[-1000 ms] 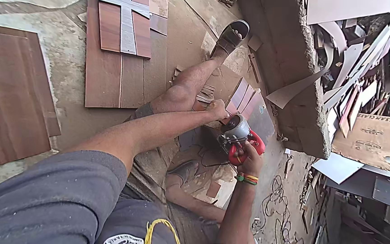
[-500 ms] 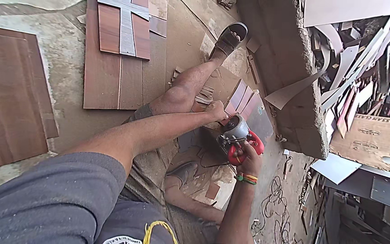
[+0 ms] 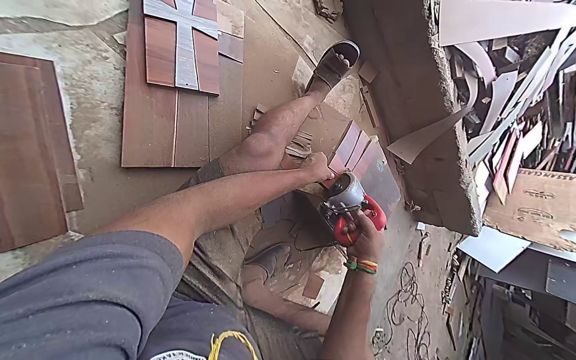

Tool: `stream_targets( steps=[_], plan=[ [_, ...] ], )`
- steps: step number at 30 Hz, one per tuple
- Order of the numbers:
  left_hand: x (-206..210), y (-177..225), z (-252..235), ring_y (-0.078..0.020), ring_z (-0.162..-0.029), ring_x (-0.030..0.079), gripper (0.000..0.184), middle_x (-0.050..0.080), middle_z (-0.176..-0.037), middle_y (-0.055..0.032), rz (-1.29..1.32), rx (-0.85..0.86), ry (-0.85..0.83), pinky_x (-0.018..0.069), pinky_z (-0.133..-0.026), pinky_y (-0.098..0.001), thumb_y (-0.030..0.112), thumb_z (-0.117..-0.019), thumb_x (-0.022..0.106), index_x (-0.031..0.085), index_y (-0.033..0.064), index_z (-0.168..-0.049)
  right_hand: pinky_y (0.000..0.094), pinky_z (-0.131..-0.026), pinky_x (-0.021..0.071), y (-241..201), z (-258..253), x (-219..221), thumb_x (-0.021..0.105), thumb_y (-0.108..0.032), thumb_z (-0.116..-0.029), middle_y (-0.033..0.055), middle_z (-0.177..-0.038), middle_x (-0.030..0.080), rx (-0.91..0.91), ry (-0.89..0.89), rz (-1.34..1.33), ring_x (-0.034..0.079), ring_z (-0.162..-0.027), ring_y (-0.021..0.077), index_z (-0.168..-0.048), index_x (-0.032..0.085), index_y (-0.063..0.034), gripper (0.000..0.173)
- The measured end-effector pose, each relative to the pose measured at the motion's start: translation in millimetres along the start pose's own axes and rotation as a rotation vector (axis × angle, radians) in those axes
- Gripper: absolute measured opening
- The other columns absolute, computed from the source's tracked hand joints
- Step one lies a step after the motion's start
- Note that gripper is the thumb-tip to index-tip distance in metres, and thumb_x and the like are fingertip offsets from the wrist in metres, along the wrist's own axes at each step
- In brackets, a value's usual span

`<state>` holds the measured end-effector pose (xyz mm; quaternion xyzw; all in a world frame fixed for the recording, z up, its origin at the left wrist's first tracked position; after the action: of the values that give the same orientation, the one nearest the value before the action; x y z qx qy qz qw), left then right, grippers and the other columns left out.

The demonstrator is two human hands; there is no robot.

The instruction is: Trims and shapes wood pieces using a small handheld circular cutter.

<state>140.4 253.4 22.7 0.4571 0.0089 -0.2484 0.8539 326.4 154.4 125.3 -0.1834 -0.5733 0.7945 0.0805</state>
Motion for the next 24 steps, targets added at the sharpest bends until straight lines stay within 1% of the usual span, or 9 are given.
stream_targets(
  steps=[5, 9, 11, 14, 17, 19, 20, 22, 24],
  plan=[
    [-1.2, -1.4, 0.0, -0.0347, -0.105, 0.068, 0.045, 0.068, -0.112, -0.0221, 0.001, -0.022, -0.02, 0.0543, -0.09, -0.0553, 0.04, -0.0942, 0.072, 0.068, -0.001, -0.111, 0.035, -0.04, 0.053, 0.4, 6.1, -0.6, 0.059, -0.001, -0.0941, 0.0069, -0.054, 0.052, -0.005, -0.009, 0.003, 0.053, -0.04, 0.0168, -0.096, 0.057, 0.0023, 0.004],
    [-2.5, 0.0, -0.1, -0.032, -0.096, 0.069, 0.045, 0.068, -0.111, -0.0215, 0.016, -0.037, -0.058, 0.056, -0.086, -0.0506, 0.038, -0.0953, 0.072, 0.066, -0.001, -0.118, 0.0339, -0.041, 0.0529, 2.7, 21.3, -5.0, 0.06, -0.002, -0.0935, 0.0074, -0.056, 0.053, 0.013, -0.033, -0.012, 0.053, -0.041, 0.0163, -0.096, 0.056, 0.002, 0.006],
    [-2.4, -0.9, -1.3, -0.0304, -0.093, 0.068, 0.042, 0.068, -0.109, -0.0205, 0.012, -0.039, -0.072, 0.0561, -0.084, -0.049, 0.035, -0.0952, 0.072, 0.066, -0.001, -0.116, 0.035, -0.041, 0.0539, 5.8, 32.8, -9.2, 0.061, -0.003, -0.0914, 0.0076, -0.055, 0.053, 0.021, -0.042, -0.014, 0.054, -0.04, 0.0169, -0.096, 0.056, 0.0019, 0.009],
    [-3.3, 0.0, -1.1, -0.0306, -0.096, 0.068, 0.037, 0.068, -0.109, -0.0203, -0.003, -0.018, -0.097, 0.0553, -0.085, -0.0501, 0.029, -0.0942, 0.073, 0.066, -0.0013, -0.114, 0.0344, -0.041, 0.0536, 5.3, 49.9, -18.1, 0.061, -0.005, -0.0913, 0.007, -0.055, 0.053, 0.05, -0.033, -0.001, 0.054, -0.041, 0.0164, -0.1, 0.057, 0.0017, 0.012],
    [-5.6, 1.3, 3.8, -0.0349, -0.108, 0.066, 0.036, 0.067, -0.116, -0.0231, -0.038, 0.014, -0.125, 0.0528, -0.092, -0.0556, 0.019, -0.0889, 0.075, 0.066, -0.0034, -0.116, 0.0321, -0.04, 0.0524, 0.5, 61.7, -33.2, 0.059, -0.008, -0.0921, 0.0069, -0.057, 0.055, 0.106, -0.058, -0.034, 0.055, -0.041, 0.0149, -0.104, 0.059, 0.0016, 0.015],
    [-7.8, 4.0, 10.4, -0.0355, -0.106, 0.065, 0.038, 0.066, -0.116, -0.0243, -0.056, 0.017, -0.149, 0.0521, -0.091, -0.0561, 0.014, -0.0856, 0.076, 0.064, -0.0057, -0.116, 0.031, -0.04, 0.0527, -5.1, 67.6, -44.2, 0.06, -0.01, -0.0917, 0.0062, -0.057, 0.056, 0.134, -0.093, -0.076, 0.056, -0.041, 0.014, -0.106, 0.061, 0.0016, 0.019],
    [-8.3, 4.8, 13.3, -0.034, -0.104, 0.065, 0.039, 0.066, -0.114, -0.0238, -0.058, 0.011, -0.163, 0.0525, -0.089, -0.0545, 0.015, -0.0854, 0.077, 0.063, -0.0063, -0.115, 0.0308, -0.04, 0.0529, -6.7, 71.0, -49.0, 0.061, -0.011, -0.0911, 0.006, -0.057, 0.056, 0.141, -0.106, -0.096, 0.056, -0.041, 0.0137, -0.107, 0.061, 0.0015, 0.02],
    [-8.7, 4.2, 13.4, -0.0333, -0.107, 0.065, 0.045, 0.066, -0.116, -0.0232, -0.013, -0.002, -0.166, 0.0517, -0.091, -0.0546, 0.023, -0.086, 0.079, 0.063, -0.006, -0.117, 0.0305, -0.04, 0.0527, -9.5, 76.8, -57.5, 0.062, -0.011, -0.0905, 0.0061, -0.057, 0.055, 0.135, -0.107, -0.108, 0.056, -0.041, 0.0133, -0.108, 0.061, 0.0019, 0.022],
    [-6.3, -0.8, 6.3, -0.0312, -0.107, 0.063, 0.057, 0.065, -0.117, -0.022, 0.138, -0.014, -0.144, 0.0499, -0.094, -0.0527, 0.043, -0.0903, 0.079, 0.064, -0.0049, -0.117, 0.0306, -0.039, 0.0527, -13.2, 80.8, -64.4, 0.062, -0.01, -0.0898, 0.0064, -0.057, 0.056, 0.115, -0.089, -0.098, 0.056, -0.041, 0.0133, -0.109, 0.061, 0.002, 0.023]
  ],
)
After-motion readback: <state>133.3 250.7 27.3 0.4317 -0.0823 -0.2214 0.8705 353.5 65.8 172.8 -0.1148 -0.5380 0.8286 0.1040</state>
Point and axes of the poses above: each hand's wrist, its own z-axis away from the middle knuckle, its own x-axis out of the palm, y = z × x, the point moved 5 cm from there along -z, towards the middle knuckle
